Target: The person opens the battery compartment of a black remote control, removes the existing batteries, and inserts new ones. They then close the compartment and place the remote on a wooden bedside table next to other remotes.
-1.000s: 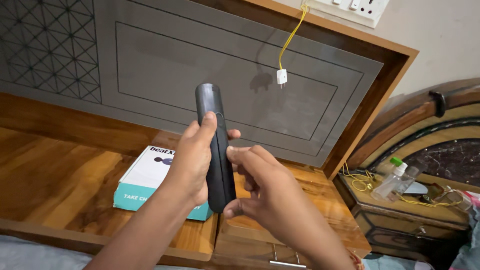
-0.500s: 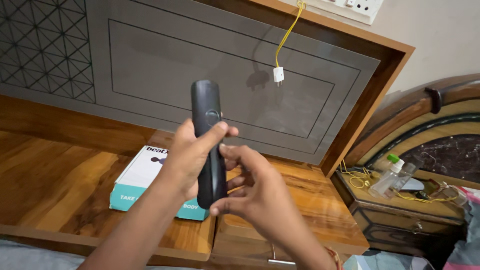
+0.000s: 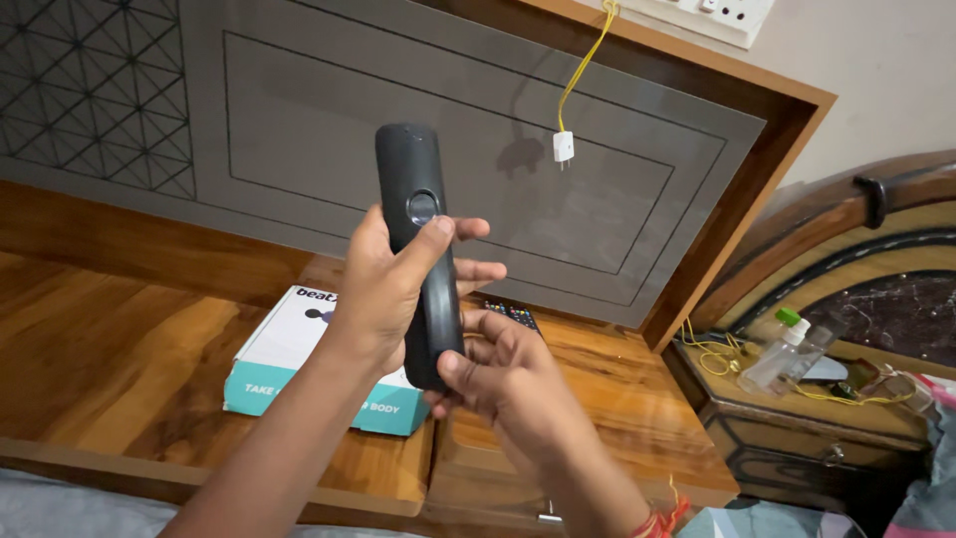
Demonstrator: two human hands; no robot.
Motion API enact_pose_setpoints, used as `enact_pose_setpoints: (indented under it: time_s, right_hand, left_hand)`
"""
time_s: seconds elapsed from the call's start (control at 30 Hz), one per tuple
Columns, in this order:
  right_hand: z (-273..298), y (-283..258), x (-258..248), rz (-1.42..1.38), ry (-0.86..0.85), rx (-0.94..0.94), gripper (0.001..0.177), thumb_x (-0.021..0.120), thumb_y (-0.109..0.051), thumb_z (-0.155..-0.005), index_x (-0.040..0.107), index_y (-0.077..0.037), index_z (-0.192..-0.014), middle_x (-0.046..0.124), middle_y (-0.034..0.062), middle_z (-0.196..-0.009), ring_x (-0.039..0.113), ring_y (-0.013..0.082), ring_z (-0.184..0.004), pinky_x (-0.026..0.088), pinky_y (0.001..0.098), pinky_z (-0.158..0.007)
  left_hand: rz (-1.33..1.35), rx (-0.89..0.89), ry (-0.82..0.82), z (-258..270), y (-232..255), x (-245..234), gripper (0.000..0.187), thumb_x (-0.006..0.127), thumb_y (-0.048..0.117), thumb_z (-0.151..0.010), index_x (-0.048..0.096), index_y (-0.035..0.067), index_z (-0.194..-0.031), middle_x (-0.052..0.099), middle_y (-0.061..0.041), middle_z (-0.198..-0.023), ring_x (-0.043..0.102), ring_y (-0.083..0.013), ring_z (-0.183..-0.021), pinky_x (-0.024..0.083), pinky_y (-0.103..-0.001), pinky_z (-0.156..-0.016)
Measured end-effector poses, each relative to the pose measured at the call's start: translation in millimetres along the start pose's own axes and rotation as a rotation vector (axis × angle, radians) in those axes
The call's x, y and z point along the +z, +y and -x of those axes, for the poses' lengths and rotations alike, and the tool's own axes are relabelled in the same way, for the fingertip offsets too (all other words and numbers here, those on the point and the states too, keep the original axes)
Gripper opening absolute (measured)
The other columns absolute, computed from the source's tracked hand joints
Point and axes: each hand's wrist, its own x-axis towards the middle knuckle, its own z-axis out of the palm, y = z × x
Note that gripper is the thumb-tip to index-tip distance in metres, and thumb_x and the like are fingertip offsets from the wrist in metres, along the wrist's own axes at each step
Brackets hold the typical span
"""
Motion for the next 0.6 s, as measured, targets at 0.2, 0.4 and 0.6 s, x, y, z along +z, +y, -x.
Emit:
enact_pose_setpoints:
  time_s: [0.2,0.4,0.6]
  right_hand:
    - [6,-22,10,-0.042,-0.036,0.002,0.045,0.071,-0.01,-0.088,0.053,0.002,-0.128,0.067,0.0146,-0.099,0.07,0.0193,-0.083,0.061,0.0359,-0.077]
    - [21,-30,23,0.687,0.056,-0.451,0.075,0.084,0.001,-0.072,0.053,-0.003,-0.14,0.062,0.0089,-0.121,0.062,0.0091,-0.097,0.058,0.028,-0.076]
    - [22,-38,16,0.486,0.027,-0.22,0.051,0.081,0.001,-0.078,0.064,0.002,-0.126,0.067,0.0054,-0.104,0.064,0.0063,-0.081,0.058,0.0219,-0.072]
  left_hand:
    - [-0.013,0.041,0.092,3,7,1,0.034,0.062,0.019,-0.096,0.038,0.003,-0.116,0.063,-0.019,-0.114,0.075,-0.0318,-0.085,0.067,-0.047,-0.063]
    - [-0.062,-0.073,0.27,4,16,7,0.035,0.061,0.03,-0.096,0.044,0.005,-0.114,0.061,-0.013,-0.109,0.072,-0.025,-0.079,0.066,-0.045,-0.061]
    - [-0.154,-0.262,0.319,5,14,8,0.036,0.049,0.039,-0.103,0.041,0.007,-0.118,0.063,-0.019,-0.104,0.071,-0.0309,-0.077,0.063,-0.047,-0.058]
